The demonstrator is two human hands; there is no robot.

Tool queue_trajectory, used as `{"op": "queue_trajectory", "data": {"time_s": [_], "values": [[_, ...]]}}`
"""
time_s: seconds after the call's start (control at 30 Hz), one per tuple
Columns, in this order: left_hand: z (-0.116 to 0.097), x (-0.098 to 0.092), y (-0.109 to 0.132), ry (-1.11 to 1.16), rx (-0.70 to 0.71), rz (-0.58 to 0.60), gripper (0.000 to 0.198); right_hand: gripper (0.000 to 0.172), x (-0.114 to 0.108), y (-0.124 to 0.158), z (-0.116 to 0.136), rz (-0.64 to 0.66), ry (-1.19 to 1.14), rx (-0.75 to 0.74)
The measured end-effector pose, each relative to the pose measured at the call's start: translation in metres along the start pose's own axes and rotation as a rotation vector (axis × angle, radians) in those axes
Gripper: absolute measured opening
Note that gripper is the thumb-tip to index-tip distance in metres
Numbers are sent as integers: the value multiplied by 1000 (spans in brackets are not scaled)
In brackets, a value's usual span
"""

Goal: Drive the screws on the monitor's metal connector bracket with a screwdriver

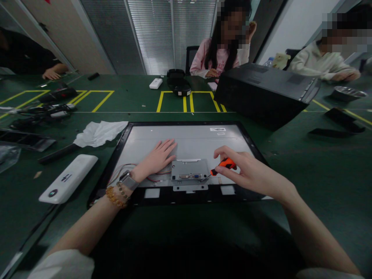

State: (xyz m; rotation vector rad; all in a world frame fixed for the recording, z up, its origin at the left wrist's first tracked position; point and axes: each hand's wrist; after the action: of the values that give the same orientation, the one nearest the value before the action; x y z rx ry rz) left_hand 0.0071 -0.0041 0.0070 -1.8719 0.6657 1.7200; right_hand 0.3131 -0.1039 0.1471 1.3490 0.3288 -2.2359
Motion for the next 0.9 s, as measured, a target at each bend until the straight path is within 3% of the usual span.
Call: {"op": "queue_trajectory", "data": {"time_s": [0.67,0.9], "values": [[1,0,0,19,2,-2,56,10,-2,2,0,-10,-18,-52],[2,2,0,23,6,-9,56,21,-5,2,2,14,-38,-107]]}}
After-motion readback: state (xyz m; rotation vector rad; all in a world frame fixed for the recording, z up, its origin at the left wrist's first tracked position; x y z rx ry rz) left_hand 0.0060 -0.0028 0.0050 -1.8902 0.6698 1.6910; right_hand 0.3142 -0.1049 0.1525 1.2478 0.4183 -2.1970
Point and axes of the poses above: each hand's wrist, its own y-axis away from the middle knuckle, its own x-axis out of the palm, z = x × y, and after that the axes turned 2 degrees about z, right-handed
